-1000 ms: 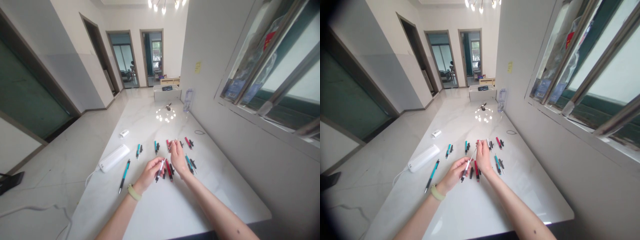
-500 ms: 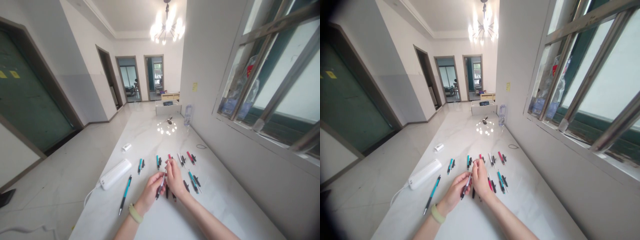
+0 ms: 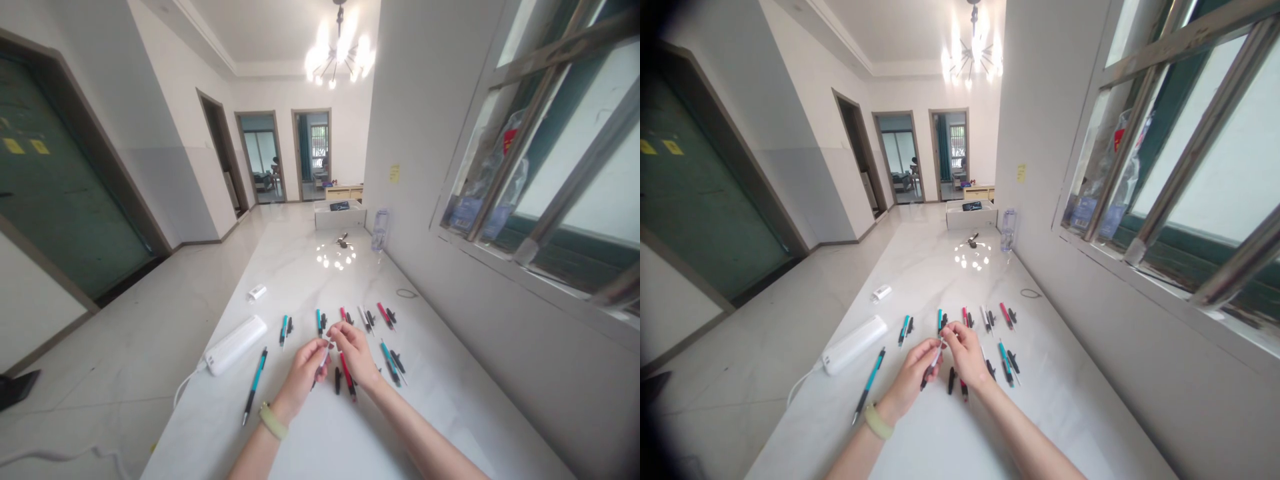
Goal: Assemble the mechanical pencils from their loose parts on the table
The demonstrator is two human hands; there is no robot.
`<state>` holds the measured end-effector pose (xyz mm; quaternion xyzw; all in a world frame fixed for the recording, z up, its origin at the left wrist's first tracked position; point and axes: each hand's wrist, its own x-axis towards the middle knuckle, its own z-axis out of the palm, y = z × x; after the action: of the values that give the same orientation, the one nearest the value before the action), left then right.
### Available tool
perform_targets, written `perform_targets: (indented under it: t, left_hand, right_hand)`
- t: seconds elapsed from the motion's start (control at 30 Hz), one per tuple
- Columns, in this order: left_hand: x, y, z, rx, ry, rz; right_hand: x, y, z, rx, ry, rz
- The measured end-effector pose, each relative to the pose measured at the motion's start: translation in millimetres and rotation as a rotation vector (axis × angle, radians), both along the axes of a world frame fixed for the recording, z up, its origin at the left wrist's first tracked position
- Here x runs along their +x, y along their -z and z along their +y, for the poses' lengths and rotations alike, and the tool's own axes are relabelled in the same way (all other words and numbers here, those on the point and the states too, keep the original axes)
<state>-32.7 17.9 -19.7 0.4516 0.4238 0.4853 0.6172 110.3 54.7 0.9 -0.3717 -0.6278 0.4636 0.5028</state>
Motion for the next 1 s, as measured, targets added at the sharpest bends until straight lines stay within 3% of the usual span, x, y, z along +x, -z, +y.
perform_targets:
  t: [0.27,0.47,0.67,1.0]
  left_hand:
    - [-3.4,1.7,2.6,0.003,-0.027,0.018]
    - [-3.9,2.1,3.4,0.007,-0.029,0.038]
    - [-3.9,3.9,5.2,0.052,-0.043,0.112]
    - [-8.1,7.4,7.7,0.154,-0.070,0.238]
  right_hand:
    - [-0.7,9.3,5.7,-0.027,0.028,-0.041]
    - [0.1,7.5,6.5,-0.024,-0.008,-0.082]
    - [0.9,6.9,7.5,-0.018,0.062,-0.126]
    - [4.5,4.2,9.8,-0.027,-0.027,-0.073]
